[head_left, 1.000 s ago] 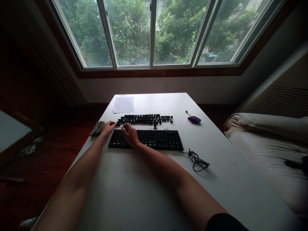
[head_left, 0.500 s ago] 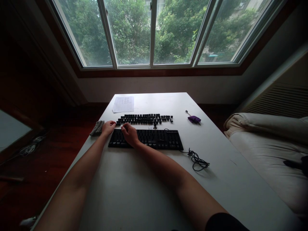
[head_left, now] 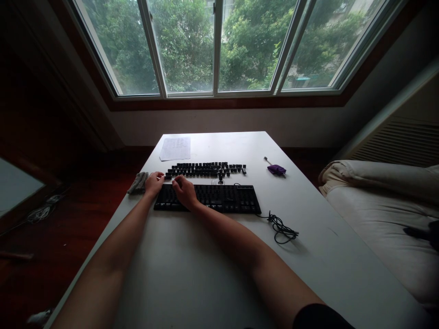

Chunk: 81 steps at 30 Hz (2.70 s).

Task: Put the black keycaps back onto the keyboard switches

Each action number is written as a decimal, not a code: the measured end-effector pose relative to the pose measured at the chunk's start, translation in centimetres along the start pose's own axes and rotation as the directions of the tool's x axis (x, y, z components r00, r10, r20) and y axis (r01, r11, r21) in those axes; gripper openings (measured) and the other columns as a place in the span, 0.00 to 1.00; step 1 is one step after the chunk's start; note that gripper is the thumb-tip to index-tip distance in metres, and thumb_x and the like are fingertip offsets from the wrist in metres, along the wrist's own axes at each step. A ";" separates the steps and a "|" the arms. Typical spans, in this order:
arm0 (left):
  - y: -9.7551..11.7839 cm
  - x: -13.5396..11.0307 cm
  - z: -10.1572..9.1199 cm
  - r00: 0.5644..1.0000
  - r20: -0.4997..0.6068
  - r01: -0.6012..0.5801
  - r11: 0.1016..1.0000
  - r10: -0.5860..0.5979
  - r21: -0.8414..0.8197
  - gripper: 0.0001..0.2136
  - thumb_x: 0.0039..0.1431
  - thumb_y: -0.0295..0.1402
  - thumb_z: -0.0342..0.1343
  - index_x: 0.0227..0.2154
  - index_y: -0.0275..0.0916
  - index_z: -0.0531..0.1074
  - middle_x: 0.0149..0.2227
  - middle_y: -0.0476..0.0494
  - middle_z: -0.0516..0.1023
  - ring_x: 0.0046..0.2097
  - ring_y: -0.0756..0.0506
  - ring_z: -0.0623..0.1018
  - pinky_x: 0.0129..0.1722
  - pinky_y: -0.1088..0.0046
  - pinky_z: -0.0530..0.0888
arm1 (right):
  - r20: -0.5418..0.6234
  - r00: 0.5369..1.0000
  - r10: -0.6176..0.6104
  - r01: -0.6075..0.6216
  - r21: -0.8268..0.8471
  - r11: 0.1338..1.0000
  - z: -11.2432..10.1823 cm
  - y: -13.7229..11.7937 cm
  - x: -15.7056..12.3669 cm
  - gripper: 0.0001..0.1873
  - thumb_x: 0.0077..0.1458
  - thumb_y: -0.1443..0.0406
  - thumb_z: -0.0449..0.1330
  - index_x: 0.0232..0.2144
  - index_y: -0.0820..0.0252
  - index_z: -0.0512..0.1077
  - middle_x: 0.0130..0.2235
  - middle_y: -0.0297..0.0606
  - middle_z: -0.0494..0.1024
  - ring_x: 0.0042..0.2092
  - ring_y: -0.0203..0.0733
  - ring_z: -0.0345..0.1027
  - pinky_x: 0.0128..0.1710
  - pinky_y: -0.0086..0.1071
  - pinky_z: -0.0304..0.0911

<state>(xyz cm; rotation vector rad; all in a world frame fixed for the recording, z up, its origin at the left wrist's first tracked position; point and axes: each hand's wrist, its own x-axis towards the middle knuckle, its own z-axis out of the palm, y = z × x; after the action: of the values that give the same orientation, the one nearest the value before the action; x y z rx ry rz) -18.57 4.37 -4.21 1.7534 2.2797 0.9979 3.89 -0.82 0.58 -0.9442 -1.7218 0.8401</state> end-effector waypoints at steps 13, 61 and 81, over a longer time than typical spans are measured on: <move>1.2 -2.2 -1.1 0.999 -0.006 -0.052 0.997 0.052 -0.059 0.13 0.61 0.38 0.50 0.42 0.40 0.76 0.43 0.42 0.79 0.38 0.45 0.76 0.45 0.69 0.71 | 0.035 0.999 -0.002 0.003 -0.031 1.000 -0.1 -0.3 0.0 0.09 0.59 0.58 0.55 0.37 0.54 0.70 0.28 0.30 0.72 0.29 0.37 0.64 0.34 0.29 0.59; 1.7 -7.3 -3.2 0.996 0.037 -0.073 0.983 0.081 -0.170 0.13 0.59 0.39 0.51 0.39 0.41 0.77 0.45 0.43 0.77 0.42 0.44 0.77 0.45 0.69 0.73 | 0.210 0.977 0.015 -0.109 0.441 0.891 0.8 0.9 0.7 0.23 0.55 0.62 0.57 0.53 0.52 0.62 0.36 0.33 0.80 0.29 0.35 0.74 0.31 0.29 0.69; 1.1 -7.1 -2.7 0.992 0.006 -0.124 0.978 0.127 -0.165 0.13 0.59 0.39 0.51 0.40 0.40 0.77 0.44 0.43 0.77 0.40 0.44 0.76 0.44 0.68 0.73 | 0.207 0.970 -0.125 0.076 0.229 0.971 1.1 1.7 0.6 0.14 0.56 0.58 0.60 0.40 0.60 0.73 0.30 0.32 0.73 0.31 0.35 0.64 0.33 0.27 0.61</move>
<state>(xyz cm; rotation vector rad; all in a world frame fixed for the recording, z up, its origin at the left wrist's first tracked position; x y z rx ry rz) -16.56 -2.99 -3.66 1.8471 2.0332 1.1528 3.05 0.37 -0.93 -0.6280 -1.8033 1.0744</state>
